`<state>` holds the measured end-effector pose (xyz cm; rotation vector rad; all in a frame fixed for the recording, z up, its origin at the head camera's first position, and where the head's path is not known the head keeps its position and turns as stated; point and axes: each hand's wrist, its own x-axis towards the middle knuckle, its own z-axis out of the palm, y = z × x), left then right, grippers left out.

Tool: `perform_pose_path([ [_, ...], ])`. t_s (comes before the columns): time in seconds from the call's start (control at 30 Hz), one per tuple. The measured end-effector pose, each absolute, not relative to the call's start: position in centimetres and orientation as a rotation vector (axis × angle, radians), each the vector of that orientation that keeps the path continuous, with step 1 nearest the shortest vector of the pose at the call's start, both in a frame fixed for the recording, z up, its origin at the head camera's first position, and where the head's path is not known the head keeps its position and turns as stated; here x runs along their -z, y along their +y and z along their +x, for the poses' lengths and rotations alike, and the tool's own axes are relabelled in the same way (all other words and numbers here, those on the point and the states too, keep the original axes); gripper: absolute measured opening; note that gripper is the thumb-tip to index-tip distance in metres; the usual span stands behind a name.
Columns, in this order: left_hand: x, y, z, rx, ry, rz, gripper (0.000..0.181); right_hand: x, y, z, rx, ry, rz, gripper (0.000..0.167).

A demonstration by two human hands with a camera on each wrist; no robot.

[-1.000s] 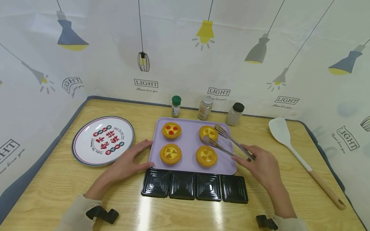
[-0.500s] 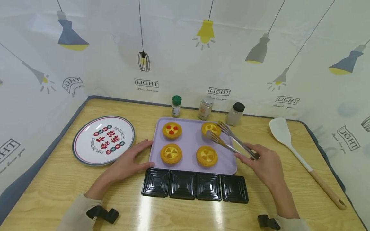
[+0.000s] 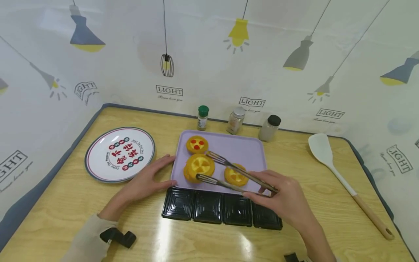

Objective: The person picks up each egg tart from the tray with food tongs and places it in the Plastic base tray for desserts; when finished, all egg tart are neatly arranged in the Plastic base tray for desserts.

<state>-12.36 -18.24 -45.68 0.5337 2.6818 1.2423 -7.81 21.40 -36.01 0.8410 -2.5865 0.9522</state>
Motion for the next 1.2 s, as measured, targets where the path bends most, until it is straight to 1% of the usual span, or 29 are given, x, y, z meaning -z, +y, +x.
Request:
perform_pose_path([
  [0.17, 45.8, -18.3, -12.4, -1.247, 2.693, 0.584, 0.079, 37.0, 18.9, -7.0, -0.932, -2.596, 1.025, 0.046],
  [0.33, 45.8, -18.1, -12.5, -1.239, 2.706, 0.59, 0.08, 38.2, 17.7, -6.8, -0.935, -2.654, 1.131, 0.045],
  [0.7, 45.5, -18.2, -12.4, -1.245, 2.686, 0.572, 0.081, 38.9, 17.8, -6.8, -0.89, -2.685, 1.13, 0.045],
  [1.2, 45.6, -18.2, -12.4, -1.242, 2.687, 0.561, 0.081, 38.8, 17.8, -6.9, -0.823, -2.678, 1.152, 0.044],
])
